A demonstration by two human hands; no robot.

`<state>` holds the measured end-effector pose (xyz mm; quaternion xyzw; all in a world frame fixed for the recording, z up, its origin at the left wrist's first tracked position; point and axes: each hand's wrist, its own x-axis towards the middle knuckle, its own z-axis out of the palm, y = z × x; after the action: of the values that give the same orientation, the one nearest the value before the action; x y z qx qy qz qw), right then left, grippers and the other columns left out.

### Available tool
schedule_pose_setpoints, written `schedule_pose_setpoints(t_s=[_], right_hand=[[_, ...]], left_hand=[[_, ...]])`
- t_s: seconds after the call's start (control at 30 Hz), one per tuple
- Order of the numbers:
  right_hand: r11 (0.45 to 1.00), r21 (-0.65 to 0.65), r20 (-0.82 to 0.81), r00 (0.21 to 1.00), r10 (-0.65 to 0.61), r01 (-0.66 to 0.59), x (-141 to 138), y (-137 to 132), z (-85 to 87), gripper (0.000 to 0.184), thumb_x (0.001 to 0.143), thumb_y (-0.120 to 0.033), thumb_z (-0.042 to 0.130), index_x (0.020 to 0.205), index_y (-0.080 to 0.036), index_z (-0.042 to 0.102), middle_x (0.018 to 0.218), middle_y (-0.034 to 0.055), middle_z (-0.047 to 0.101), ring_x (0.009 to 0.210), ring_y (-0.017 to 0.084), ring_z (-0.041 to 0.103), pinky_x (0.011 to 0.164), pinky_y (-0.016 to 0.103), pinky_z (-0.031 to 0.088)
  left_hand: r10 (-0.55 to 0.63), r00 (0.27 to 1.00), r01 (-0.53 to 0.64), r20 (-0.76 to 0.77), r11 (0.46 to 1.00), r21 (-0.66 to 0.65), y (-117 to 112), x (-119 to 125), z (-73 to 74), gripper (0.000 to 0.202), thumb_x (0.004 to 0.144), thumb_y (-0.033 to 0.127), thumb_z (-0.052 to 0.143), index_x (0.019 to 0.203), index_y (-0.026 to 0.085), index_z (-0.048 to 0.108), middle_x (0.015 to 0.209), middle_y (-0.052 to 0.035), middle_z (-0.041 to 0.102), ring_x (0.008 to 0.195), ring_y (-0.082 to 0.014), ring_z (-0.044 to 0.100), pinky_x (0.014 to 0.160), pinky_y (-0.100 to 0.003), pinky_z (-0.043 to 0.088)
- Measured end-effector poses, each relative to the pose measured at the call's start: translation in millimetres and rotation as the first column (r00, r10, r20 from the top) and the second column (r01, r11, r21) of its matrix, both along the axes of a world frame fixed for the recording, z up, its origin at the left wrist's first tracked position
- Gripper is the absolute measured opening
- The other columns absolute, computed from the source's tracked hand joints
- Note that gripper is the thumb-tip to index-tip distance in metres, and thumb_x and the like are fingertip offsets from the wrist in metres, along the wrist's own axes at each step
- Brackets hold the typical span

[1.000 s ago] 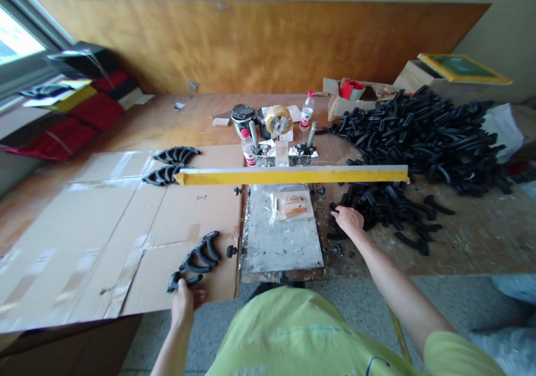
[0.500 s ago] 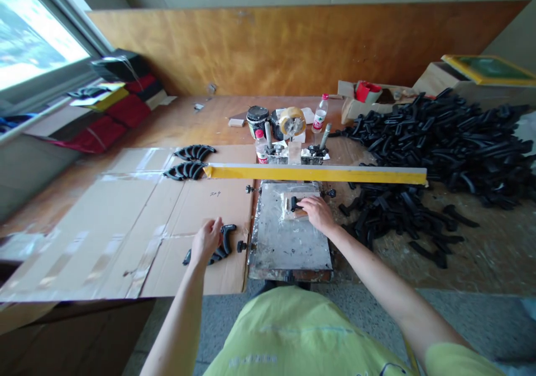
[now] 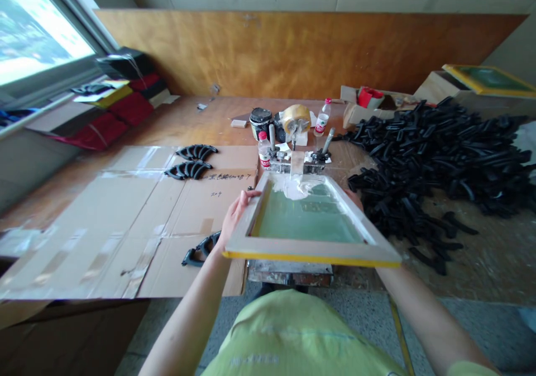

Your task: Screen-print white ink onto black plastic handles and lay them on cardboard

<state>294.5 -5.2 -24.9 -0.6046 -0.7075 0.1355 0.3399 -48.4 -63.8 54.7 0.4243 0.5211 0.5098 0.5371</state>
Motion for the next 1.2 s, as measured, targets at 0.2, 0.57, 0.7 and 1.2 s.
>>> schedule_pose_setpoints(t_s=[0.2, 0.57, 0.7, 1.2], right_hand=[[0.961, 0.205, 0.212, 0.967, 0.139, -0.183, -58.1, 54.1, 51.4, 0.052, 0.081, -0.025, 0.063, 0.132, -0.020, 0.051, 0.134, 0.0119, 0.047, 0.121, 0.026, 0.048, 0.102, 0.043, 0.042], [0.835, -0.149, 0.568, 0.645, 0.511, -0.530, -100.3, 18.6, 34.1, 0.012, 0.082, -0.008, 0.053, 0.085, -0.015, 0.062, 0.088, 0.0088, 0.064, 0.090, 0.021, 0.056, 0.075, 0.029, 0.041], [0.712, -0.196, 0.524, 0.542, 0.657, -0.674, -88.1, 6.1, 46.4, 0.009, 0.083, -0.013, 0.055, 0.082, -0.018, 0.062, 0.084, 0.0044, 0.065, 0.086, 0.019, 0.056, 0.069, 0.026, 0.038], [0.923, -0.027, 0.388, 0.847, 0.363, -0.383, -103.8, 50.1, 61.7, 0.044, 0.083, -0.031, 0.067, 0.126, -0.028, 0.058, 0.103, 0.0033, 0.068, 0.088, 0.019, 0.061, 0.075, 0.028, 0.045]], left_hand=[[-0.082, 0.987, 0.056, -0.139, 0.982, -0.178, -27.7, -6.9, -85.6, 0.076, 0.077, 0.056, 0.061, 0.140, 0.018, 0.045, 0.078, -0.0017, 0.067, 0.067, -0.0156, 0.060, 0.062, -0.024, 0.047], [-0.028, 0.956, -0.026, -0.293, 0.984, -0.178, -23.9, -4.5, -125.4, 0.059, 0.080, 0.049, 0.058, 0.133, 0.021, 0.054, 0.081, -0.0024, 0.069, 0.074, -0.0187, 0.063, 0.070, -0.029, 0.050], [0.003, 0.959, -0.054, -0.284, 0.984, -0.172, -25.3, -1.6, -117.9, 0.057, 0.080, 0.047, 0.059, 0.130, 0.020, 0.057, 0.081, -0.0030, 0.070, 0.074, -0.0189, 0.064, 0.070, -0.029, 0.050], [-0.075, 0.994, 0.055, -0.081, 0.972, -0.229, -27.8, -5.9, -73.3, 0.075, 0.076, 0.054, 0.063, 0.140, 0.019, 0.045, 0.081, -0.0032, 0.069, 0.062, -0.0148, 0.061, 0.055, -0.022, 0.047]])
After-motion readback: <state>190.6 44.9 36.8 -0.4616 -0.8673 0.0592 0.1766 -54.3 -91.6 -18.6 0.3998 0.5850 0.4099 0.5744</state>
